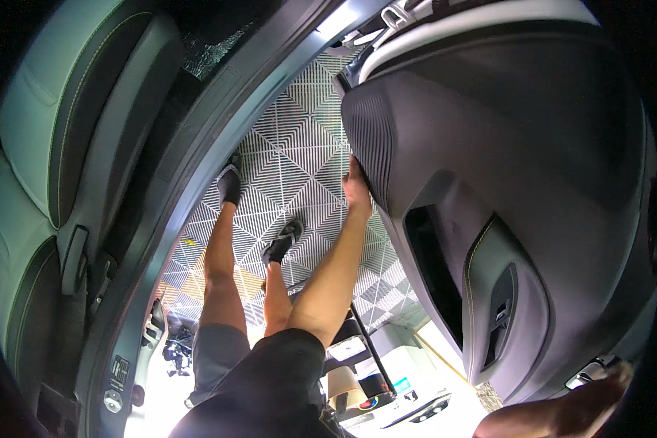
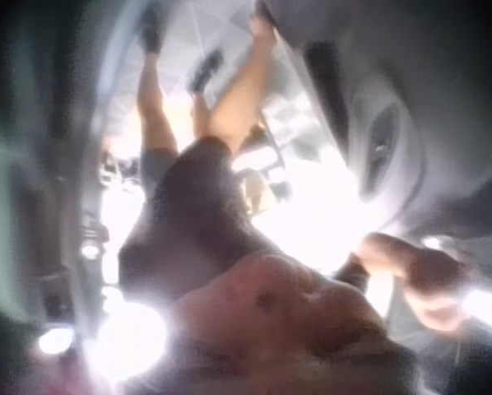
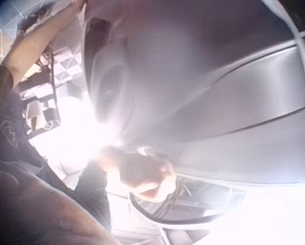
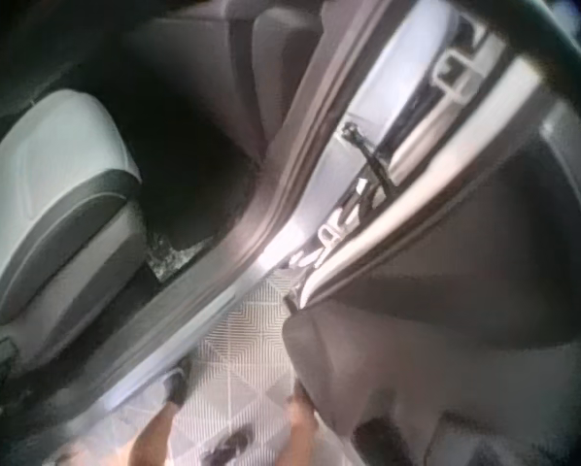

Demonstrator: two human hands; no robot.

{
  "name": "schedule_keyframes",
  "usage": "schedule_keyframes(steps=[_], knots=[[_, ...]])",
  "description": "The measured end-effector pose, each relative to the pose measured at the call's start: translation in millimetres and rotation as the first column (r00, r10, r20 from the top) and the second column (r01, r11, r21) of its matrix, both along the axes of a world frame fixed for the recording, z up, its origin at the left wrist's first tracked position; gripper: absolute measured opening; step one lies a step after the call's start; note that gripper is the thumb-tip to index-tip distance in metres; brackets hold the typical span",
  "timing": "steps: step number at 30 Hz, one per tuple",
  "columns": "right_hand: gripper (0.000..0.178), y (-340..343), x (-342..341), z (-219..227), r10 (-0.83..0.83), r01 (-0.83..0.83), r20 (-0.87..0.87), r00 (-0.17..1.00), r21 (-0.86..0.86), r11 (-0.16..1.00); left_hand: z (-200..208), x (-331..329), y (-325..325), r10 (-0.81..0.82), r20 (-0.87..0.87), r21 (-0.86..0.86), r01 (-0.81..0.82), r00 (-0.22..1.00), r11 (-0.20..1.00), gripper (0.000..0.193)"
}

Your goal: The person works on the interior of a car door, using a screwdriver to remove a trim piece near the handle and then detaching the door panel. They retrieve tools from a nearby cart and continue adjusting components inside the door frame.

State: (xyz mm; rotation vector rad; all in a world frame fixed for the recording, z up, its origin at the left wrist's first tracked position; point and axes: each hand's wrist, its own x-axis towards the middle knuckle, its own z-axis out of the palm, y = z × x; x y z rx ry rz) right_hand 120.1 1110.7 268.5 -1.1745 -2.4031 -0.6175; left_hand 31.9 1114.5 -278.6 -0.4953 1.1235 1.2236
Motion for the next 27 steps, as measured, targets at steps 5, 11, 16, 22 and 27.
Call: schedule_keyframes(steps=[5,11,16,22,27], knots=[[0.021,-85,12,-23,-0.233,0.154,-0.266,0.935,-0.287,0.945,9,-9,9,0.006,-0.046,0.042,-0.004,0.999,0.999,0.067],[0.018,-214,-1,-45,-0.698,0.351,-0.300,0.651,-0.696,0.626,-20,-12,7,-0.074,-0.105,0.133,0.088,0.992,0.987,0.066],[0.023,-273,-24,-41,-0.916,0.325,-0.255,0.309,-0.877,0.354,-42,-10,9,-0.106,-0.209,-0.020,0.105,0.972,0.994,0.065],[0.030,-321,-33,-63,-0.901,0.449,-0.066,0.428,-0.850,0.276,0,-2,22,-0.144,-0.205,-0.243,0.092,0.968,0.966,0.064],[0.013,-280,-61,-53,-0.952,0.219,-0.302,-0.043,-0.933,0.286,15,-23,22,-0.210,-0.064,-0.018,0.209,0.976,0.978,0.062]])
